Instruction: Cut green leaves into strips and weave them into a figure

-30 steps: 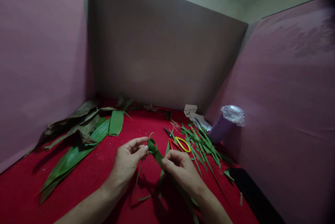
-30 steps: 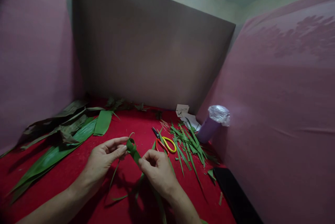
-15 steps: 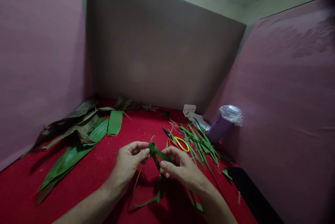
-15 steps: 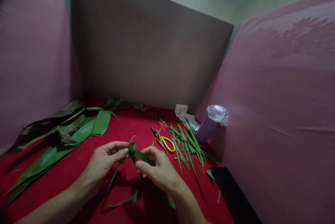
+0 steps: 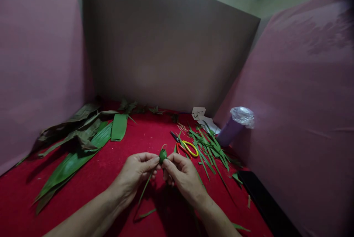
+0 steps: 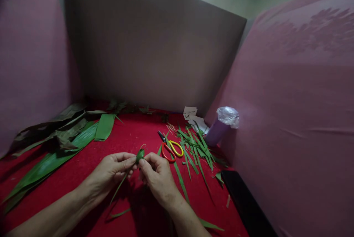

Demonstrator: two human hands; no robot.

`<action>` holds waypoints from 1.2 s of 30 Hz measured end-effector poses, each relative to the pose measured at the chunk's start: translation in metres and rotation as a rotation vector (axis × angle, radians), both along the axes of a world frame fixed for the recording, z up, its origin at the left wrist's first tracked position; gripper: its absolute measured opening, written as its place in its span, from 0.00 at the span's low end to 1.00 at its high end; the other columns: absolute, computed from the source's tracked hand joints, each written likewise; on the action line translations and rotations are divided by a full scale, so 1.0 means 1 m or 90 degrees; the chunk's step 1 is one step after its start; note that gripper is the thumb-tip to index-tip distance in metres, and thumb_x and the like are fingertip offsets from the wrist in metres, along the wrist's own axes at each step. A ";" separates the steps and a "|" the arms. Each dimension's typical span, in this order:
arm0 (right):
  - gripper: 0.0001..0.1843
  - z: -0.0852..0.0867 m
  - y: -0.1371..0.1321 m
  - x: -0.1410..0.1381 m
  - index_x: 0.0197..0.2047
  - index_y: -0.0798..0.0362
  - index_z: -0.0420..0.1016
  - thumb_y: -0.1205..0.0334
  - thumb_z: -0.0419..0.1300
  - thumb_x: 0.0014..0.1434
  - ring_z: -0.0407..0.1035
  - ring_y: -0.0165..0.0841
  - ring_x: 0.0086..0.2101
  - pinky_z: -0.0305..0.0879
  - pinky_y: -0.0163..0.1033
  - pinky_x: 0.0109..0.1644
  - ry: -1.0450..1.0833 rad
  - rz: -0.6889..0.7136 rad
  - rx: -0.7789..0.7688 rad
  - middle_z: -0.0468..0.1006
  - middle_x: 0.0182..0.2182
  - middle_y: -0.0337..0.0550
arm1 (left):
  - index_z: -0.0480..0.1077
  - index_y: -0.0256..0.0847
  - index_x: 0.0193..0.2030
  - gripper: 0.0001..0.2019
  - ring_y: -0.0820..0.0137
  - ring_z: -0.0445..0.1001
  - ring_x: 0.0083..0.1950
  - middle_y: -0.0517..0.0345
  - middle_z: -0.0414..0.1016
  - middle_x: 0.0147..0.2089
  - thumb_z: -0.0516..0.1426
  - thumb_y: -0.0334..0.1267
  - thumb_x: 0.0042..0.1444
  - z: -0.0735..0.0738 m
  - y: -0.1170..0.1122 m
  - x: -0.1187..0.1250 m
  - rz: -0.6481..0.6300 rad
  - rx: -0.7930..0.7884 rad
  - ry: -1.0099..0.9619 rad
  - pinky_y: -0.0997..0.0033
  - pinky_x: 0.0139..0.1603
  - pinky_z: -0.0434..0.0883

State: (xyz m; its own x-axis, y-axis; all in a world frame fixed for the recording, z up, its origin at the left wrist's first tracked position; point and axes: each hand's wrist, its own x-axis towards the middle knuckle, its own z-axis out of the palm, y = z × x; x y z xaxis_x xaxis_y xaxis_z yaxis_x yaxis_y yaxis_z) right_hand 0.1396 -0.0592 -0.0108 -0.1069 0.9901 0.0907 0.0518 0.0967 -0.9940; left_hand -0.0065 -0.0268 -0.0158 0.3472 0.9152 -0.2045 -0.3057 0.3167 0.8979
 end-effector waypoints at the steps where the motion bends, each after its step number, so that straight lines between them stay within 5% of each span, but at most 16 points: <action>1: 0.15 0.000 0.000 0.000 0.27 0.55 0.68 0.52 0.56 0.57 0.57 0.23 0.17 0.53 0.29 0.21 -0.006 -0.005 0.003 0.66 0.17 0.32 | 0.75 0.33 0.26 0.09 0.78 0.67 0.22 0.58 0.73 0.23 0.65 0.38 0.41 0.000 0.000 0.000 -0.007 -0.009 -0.002 0.79 0.24 0.63; 12: 0.15 -0.006 0.004 0.006 0.25 0.55 0.66 0.53 0.56 0.57 0.57 0.24 0.17 0.53 0.29 0.21 -0.040 -0.048 0.018 0.66 0.16 0.33 | 0.76 0.34 0.30 0.08 0.75 0.69 0.26 0.54 0.75 0.27 0.64 0.36 0.42 0.003 -0.002 -0.002 -0.051 -0.018 0.001 0.76 0.30 0.67; 27: 0.18 -0.008 0.003 0.008 0.24 0.54 0.62 0.47 0.57 0.54 0.54 0.22 0.13 0.48 0.28 0.16 -0.001 0.058 -0.064 0.66 0.14 0.32 | 0.74 0.34 0.24 0.08 0.77 0.67 0.21 0.59 0.73 0.21 0.65 0.36 0.38 0.006 0.001 -0.001 0.054 0.033 0.042 0.77 0.24 0.65; 36: 0.14 -0.004 0.004 0.017 0.23 0.55 0.65 0.54 0.57 0.52 0.55 0.22 0.12 0.49 0.27 0.16 -0.013 0.074 -0.111 0.68 0.12 0.32 | 0.74 0.34 0.26 0.08 0.76 0.68 0.22 0.57 0.74 0.22 0.65 0.37 0.39 0.006 0.002 -0.002 0.059 0.043 0.034 0.77 0.25 0.65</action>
